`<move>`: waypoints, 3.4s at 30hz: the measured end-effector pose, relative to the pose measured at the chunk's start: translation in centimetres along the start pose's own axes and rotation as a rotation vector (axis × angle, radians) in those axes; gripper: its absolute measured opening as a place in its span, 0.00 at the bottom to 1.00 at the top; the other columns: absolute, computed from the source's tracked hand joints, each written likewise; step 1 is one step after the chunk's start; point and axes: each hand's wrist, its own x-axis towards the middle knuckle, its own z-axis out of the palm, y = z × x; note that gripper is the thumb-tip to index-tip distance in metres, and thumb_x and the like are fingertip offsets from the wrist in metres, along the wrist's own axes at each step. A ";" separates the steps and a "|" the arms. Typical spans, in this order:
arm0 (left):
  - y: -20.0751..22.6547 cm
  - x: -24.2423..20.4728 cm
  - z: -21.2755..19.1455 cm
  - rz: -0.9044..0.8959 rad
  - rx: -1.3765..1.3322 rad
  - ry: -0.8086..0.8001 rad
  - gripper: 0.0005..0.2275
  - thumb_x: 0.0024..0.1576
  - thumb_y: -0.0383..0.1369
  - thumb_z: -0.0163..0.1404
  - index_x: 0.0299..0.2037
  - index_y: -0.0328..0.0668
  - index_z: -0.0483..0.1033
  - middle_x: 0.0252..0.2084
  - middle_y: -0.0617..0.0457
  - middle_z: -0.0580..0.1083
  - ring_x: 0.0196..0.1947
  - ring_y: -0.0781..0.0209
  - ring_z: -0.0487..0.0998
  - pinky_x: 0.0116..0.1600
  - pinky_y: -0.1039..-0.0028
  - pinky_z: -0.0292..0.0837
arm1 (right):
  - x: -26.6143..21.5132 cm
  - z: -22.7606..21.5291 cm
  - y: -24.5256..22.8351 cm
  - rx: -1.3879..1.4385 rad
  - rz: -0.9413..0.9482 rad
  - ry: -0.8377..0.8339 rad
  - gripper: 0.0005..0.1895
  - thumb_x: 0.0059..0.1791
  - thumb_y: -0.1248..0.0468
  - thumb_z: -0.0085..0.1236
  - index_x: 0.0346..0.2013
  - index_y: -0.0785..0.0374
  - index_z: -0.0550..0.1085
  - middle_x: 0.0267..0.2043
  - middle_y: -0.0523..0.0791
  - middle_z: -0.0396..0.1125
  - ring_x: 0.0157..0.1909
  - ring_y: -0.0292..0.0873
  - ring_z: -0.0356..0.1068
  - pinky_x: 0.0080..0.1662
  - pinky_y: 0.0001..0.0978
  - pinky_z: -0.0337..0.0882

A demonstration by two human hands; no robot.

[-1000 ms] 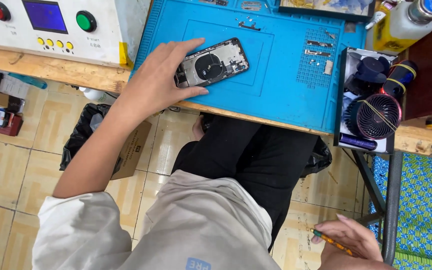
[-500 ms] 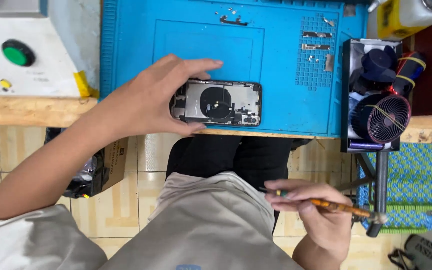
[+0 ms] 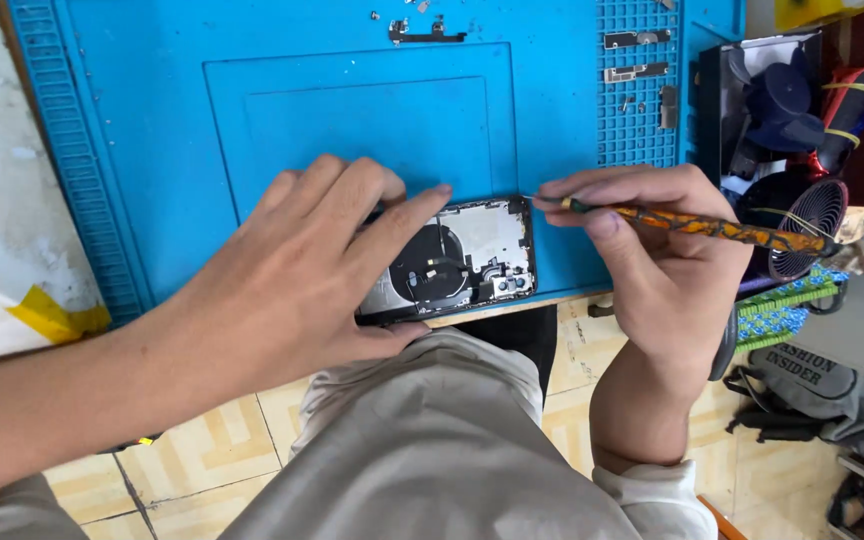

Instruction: Repairing internal components of a smartphone using precision tools and liquid adhesive

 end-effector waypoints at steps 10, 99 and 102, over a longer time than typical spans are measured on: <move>-0.8 -1.9 0.7 0.029 0.094 0.065 0.48 0.63 0.68 0.64 0.86 0.46 0.64 0.64 0.49 0.75 0.60 0.49 0.78 0.58 0.60 0.76 | -0.3 -0.4 1.8 -0.092 0.039 -0.067 0.09 0.65 0.66 0.57 0.53 0.71 0.71 0.53 0.63 0.76 0.61 0.65 0.86 0.58 0.43 0.94; -1.3 -1.8 1.0 0.095 -0.087 0.157 0.28 0.62 0.52 0.75 0.61 0.48 0.74 0.63 0.40 0.79 0.57 0.43 0.82 0.56 0.57 0.83 | 0.1 -0.1 2.1 -0.127 -0.033 -0.139 0.07 0.61 0.69 0.59 0.48 0.74 0.74 0.52 0.64 0.78 0.59 0.64 0.87 0.66 0.53 0.93; -1.3 -1.8 0.9 0.099 -0.086 0.151 0.29 0.61 0.51 0.75 0.61 0.48 0.74 0.63 0.40 0.79 0.57 0.43 0.81 0.56 0.56 0.83 | 0.2 -0.1 2.1 -0.132 -0.031 -0.146 0.07 0.61 0.70 0.59 0.48 0.74 0.74 0.52 0.65 0.78 0.59 0.64 0.86 0.66 0.53 0.92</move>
